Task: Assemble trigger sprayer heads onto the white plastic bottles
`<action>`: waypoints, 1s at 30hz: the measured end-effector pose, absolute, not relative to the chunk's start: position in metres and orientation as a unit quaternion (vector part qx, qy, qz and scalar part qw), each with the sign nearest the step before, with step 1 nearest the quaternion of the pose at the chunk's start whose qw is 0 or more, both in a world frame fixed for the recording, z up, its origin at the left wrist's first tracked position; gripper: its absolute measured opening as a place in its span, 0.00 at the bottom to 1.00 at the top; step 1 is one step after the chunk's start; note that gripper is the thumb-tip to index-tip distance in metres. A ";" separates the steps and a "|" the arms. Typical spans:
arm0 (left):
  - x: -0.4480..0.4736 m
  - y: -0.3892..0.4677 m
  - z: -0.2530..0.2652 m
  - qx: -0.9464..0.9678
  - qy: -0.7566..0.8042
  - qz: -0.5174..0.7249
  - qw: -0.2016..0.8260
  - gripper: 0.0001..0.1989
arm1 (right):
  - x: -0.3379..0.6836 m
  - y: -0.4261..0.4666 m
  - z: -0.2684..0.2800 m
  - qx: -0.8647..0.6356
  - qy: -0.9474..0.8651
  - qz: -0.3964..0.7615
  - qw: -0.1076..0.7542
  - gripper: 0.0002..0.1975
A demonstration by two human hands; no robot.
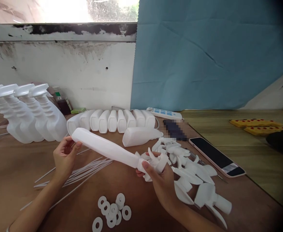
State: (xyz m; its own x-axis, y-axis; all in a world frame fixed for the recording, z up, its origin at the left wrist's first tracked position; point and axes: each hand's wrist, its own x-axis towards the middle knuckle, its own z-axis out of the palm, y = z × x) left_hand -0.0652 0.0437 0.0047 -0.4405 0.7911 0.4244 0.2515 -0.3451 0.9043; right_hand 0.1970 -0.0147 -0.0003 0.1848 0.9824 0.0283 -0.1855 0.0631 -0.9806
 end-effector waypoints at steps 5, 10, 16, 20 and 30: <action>-0.064 0.044 0.005 0.474 0.555 0.654 0.197 0.14 | 0.199 -0.020 -0.004 -0.435 -0.498 0.469 0.586 0.24; -0.065 0.045 0.005 0.463 0.566 0.656 0.187 0.15 | 0.199 -0.024 -0.008 -0.402 -0.544 0.439 0.591 0.23; -0.066 0.046 0.002 0.464 0.556 0.666 0.179 0.16 | 0.199 -0.017 -0.001 -0.466 -0.482 0.461 0.581 0.21; -0.067 0.050 -0.004 0.456 0.542 0.689 0.153 0.18 | 0.199 -0.013 0.002 -0.458 -0.442 0.517 0.572 0.17; -0.064 0.050 -0.002 0.453 0.539 0.694 0.150 0.18 | 0.201 -0.018 -0.007 -0.443 -0.496 0.477 0.575 0.23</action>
State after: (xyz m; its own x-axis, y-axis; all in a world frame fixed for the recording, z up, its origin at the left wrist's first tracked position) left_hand -0.0640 0.0500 -0.0023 -0.5443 0.6967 0.4673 0.2808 -0.3736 0.8841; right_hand 0.2012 -0.0184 -0.0069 0.0541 0.9875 0.1478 -0.1086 0.1529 -0.9822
